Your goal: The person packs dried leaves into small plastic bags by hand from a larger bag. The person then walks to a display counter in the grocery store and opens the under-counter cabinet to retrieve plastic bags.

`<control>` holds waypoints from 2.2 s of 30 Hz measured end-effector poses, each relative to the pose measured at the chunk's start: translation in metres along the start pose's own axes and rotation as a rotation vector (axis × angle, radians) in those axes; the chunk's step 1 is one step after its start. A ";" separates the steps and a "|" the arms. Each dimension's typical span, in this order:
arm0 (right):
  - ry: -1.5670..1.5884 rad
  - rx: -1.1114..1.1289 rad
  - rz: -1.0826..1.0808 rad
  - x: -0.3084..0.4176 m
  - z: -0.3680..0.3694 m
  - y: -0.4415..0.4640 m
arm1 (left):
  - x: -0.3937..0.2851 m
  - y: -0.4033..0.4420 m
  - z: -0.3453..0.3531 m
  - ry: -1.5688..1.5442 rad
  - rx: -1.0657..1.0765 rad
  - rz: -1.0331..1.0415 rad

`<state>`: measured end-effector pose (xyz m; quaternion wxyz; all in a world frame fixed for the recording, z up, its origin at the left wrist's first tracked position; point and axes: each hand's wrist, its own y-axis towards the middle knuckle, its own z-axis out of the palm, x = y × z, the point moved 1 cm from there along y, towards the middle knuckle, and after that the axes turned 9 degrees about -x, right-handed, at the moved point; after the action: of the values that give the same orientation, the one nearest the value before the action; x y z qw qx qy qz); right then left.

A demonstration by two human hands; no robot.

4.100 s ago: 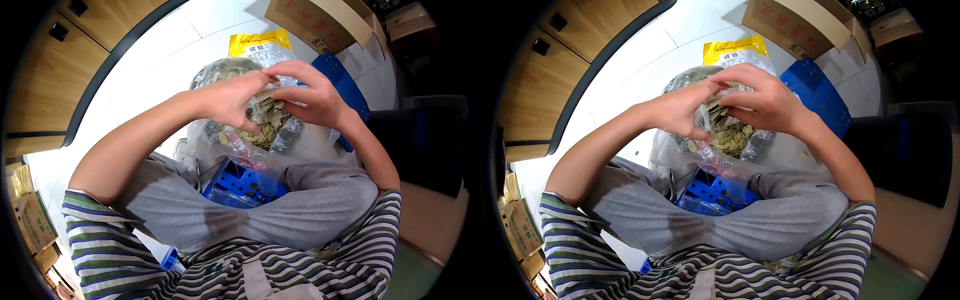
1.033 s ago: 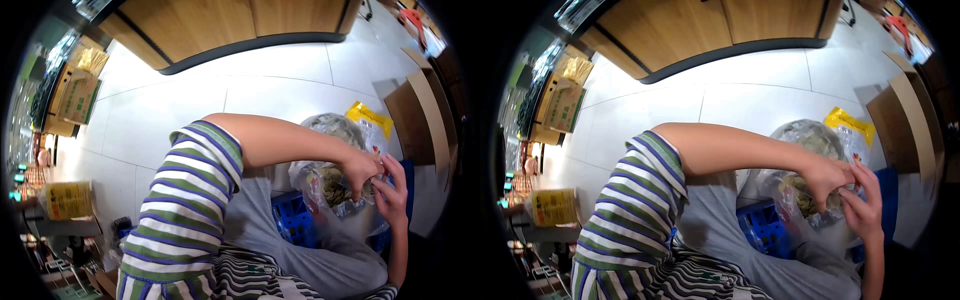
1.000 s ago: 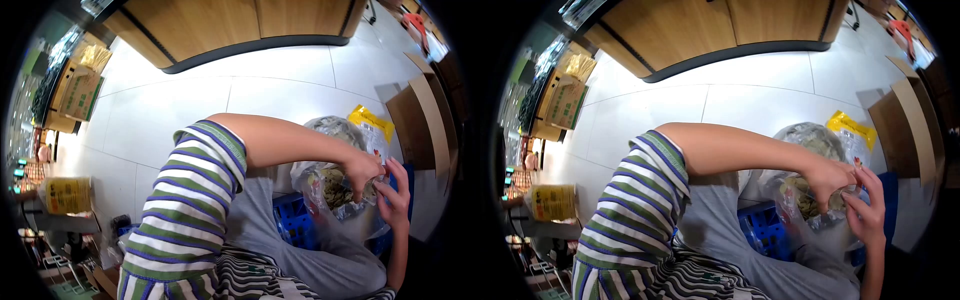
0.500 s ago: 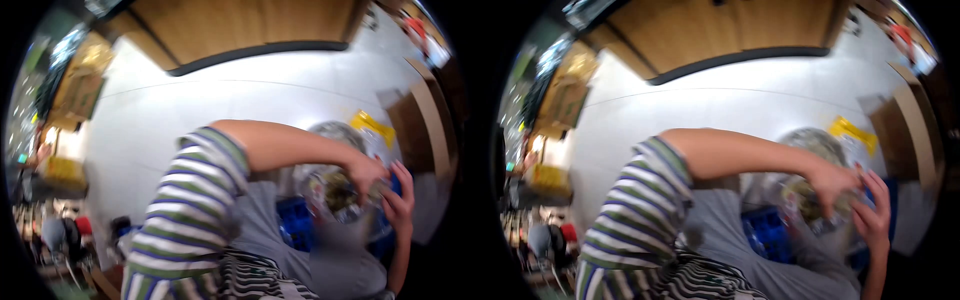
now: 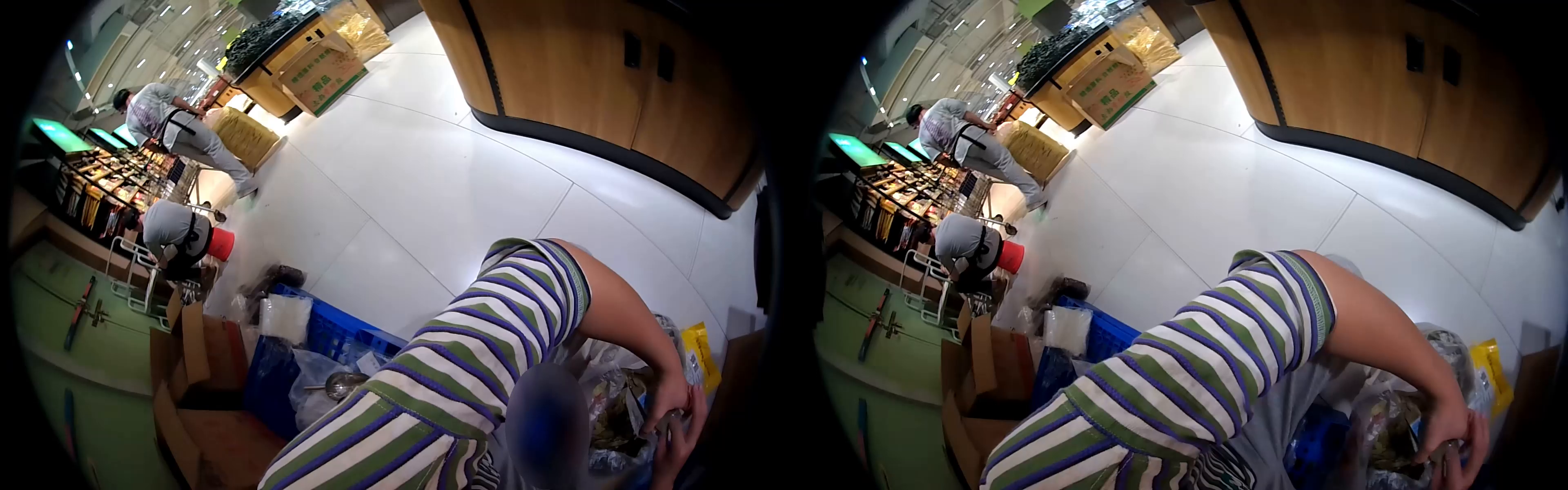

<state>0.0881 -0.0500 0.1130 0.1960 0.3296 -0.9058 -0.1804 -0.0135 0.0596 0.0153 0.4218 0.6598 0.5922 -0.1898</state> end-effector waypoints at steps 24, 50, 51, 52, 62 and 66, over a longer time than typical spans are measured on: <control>0.121 0.097 -0.327 0.029 -0.005 0.089 | -0.025 -0.065 -0.053 -0.260 -0.026 -0.219; 0.187 0.029 -0.308 0.019 0.019 0.070 | -0.050 -0.058 -0.060 -0.312 -0.181 -0.178; 0.136 0.043 -0.295 0.021 0.014 0.070 | -0.049 -0.060 -0.061 -0.308 -0.170 -0.190; 0.131 0.050 -0.276 0.021 0.012 0.071 | -0.049 -0.060 -0.063 -0.302 -0.162 -0.200; 0.103 0.240 -0.058 0.006 -0.001 0.061 | -0.044 -0.055 -0.052 -0.300 -0.098 -0.232; 0.322 0.206 0.201 -0.006 0.009 0.049 | -0.043 -0.056 -0.049 -0.314 -0.093 -0.248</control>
<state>0.0621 -0.0093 0.1265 0.3203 0.2803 -0.9048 -0.0116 -0.0880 0.0674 0.0571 0.5123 0.5239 0.6041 -0.3132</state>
